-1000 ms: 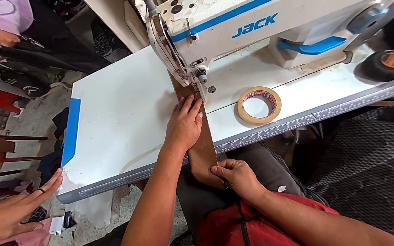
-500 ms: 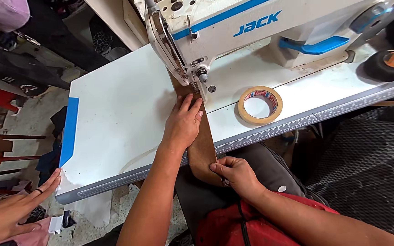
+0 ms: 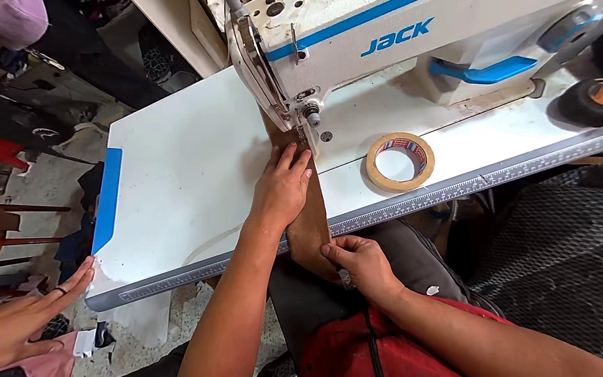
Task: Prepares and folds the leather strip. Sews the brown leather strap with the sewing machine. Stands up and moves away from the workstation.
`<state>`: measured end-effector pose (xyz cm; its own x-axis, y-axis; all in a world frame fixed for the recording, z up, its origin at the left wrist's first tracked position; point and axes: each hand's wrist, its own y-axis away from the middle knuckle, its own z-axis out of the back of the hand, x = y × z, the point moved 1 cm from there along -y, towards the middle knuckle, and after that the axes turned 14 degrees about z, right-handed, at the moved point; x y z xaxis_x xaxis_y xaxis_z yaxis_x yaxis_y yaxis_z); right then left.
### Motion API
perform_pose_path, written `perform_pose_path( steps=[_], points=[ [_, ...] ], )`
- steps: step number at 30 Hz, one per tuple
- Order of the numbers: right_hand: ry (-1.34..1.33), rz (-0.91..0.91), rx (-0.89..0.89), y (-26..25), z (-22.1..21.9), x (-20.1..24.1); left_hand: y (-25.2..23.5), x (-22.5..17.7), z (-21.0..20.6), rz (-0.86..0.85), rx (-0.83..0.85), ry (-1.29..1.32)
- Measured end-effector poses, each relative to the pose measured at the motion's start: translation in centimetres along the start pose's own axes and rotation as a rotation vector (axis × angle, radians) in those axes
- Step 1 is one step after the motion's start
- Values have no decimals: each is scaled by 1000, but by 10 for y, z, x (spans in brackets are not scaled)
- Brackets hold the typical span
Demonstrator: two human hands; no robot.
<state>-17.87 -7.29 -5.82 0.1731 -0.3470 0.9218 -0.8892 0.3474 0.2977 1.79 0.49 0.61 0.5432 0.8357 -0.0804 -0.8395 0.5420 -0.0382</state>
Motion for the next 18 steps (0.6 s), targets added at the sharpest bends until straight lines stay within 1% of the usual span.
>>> perform_pose_path(
  steps=[18],
  points=[
    [51, 25, -9, -1, -1, 1, 0, -1, 1, 13, 20, -12]
  ],
)
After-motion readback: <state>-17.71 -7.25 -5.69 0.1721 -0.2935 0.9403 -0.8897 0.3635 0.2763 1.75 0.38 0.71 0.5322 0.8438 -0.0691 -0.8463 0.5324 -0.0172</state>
